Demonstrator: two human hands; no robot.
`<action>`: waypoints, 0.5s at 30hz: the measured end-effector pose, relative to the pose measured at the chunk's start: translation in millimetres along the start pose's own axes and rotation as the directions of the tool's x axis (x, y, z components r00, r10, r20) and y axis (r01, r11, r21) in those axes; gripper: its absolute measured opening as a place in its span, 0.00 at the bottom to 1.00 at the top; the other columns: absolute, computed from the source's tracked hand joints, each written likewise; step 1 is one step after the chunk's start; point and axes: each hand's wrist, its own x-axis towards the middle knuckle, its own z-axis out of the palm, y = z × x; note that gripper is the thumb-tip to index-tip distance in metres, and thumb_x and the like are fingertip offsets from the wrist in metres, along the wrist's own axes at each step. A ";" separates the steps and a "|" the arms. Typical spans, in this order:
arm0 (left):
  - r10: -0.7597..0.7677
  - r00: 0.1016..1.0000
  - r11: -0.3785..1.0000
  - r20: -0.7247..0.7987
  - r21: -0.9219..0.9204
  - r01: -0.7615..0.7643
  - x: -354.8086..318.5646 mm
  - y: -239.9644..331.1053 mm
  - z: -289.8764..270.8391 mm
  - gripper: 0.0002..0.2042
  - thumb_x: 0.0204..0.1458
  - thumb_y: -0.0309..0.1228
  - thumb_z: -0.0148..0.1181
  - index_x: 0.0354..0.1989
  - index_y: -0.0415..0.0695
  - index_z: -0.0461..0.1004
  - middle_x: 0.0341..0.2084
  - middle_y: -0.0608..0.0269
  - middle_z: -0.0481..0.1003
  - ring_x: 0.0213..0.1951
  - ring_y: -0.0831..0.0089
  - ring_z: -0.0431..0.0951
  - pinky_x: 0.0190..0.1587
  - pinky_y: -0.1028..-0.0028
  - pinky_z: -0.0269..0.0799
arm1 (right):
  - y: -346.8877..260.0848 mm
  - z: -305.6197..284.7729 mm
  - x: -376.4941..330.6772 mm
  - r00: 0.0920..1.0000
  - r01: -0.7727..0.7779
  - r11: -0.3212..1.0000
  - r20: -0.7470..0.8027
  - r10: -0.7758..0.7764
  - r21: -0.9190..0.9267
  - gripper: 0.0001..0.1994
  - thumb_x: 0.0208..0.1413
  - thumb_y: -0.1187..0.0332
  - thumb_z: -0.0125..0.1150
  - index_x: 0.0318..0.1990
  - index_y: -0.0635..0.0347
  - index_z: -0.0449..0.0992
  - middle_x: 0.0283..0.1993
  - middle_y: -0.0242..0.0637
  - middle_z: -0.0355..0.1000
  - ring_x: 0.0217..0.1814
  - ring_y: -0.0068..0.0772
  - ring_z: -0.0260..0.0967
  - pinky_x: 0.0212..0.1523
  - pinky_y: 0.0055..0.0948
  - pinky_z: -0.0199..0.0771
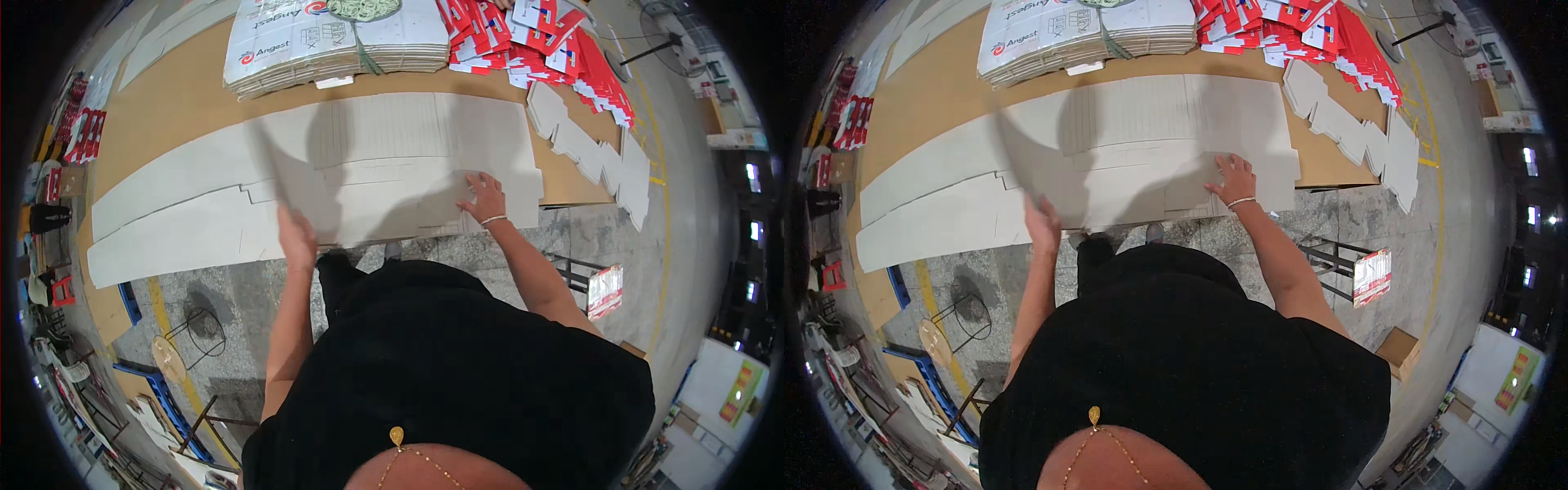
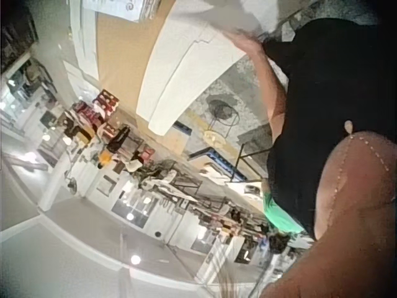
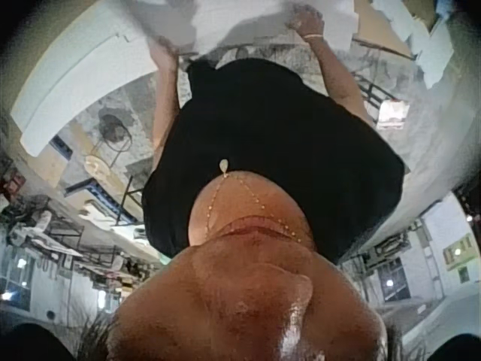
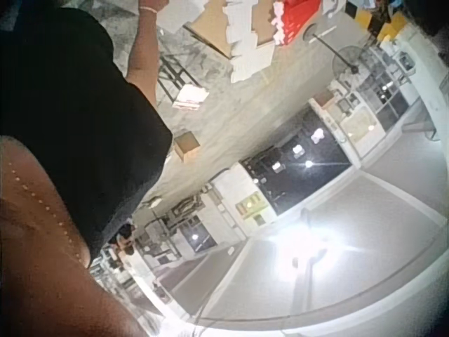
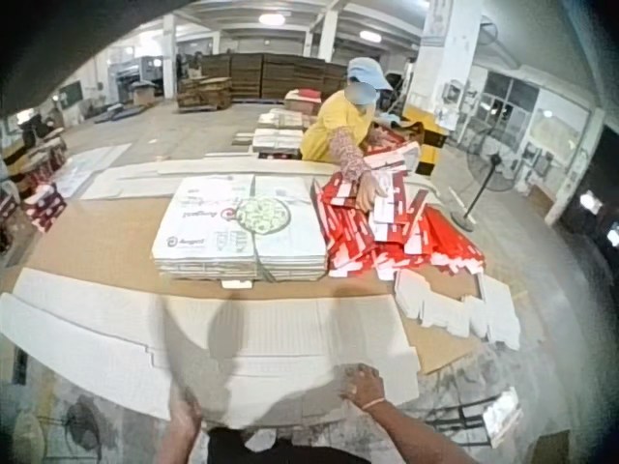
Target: Organizing and stacking large cardboard sheets in an industrial setting.
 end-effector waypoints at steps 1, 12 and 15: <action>0.287 0.950 0.950 -0.124 0.165 -0.265 1.0 35.9 -3.6 0.17 0.55 0.29 0.45 0.49 0.30 0.62 0.42 0.46 0.70 0.44 0.64 0.70 0.48 0.70 0.64 | -1.0 -3.7 0.6 1.000 -0.011 1.000 0.008 0.011 -0.001 0.35 0.32 0.52 0.68 0.54 0.43 0.65 0.59 0.40 0.54 0.59 0.49 0.50 0.52 0.47 0.59; -0.510 0.841 0.716 0.178 -0.454 0.530 -14.6 -105.0 -24.6 0.19 0.56 0.32 0.46 0.50 0.29 0.60 0.44 0.47 0.69 0.43 0.63 0.71 0.46 0.67 0.66 | -6.7 -9.5 -1.2 1.000 0.010 1.000 0.008 -0.010 -0.007 0.35 0.32 0.52 0.69 0.54 0.42 0.65 0.58 0.40 0.55 0.59 0.48 0.50 0.52 0.48 0.60; -0.183 0.975 0.979 0.129 -0.071 0.193 -9.7 -79.5 -9.0 0.18 0.54 0.26 0.45 0.52 0.29 0.58 0.46 0.47 0.67 0.45 0.62 0.70 0.48 0.65 0.65 | 0.5 -7.0 -0.7 1.000 0.001 1.000 0.025 -0.001 -0.013 0.35 0.32 0.52 0.68 0.54 0.42 0.65 0.58 0.40 0.54 0.59 0.48 0.50 0.53 0.48 0.59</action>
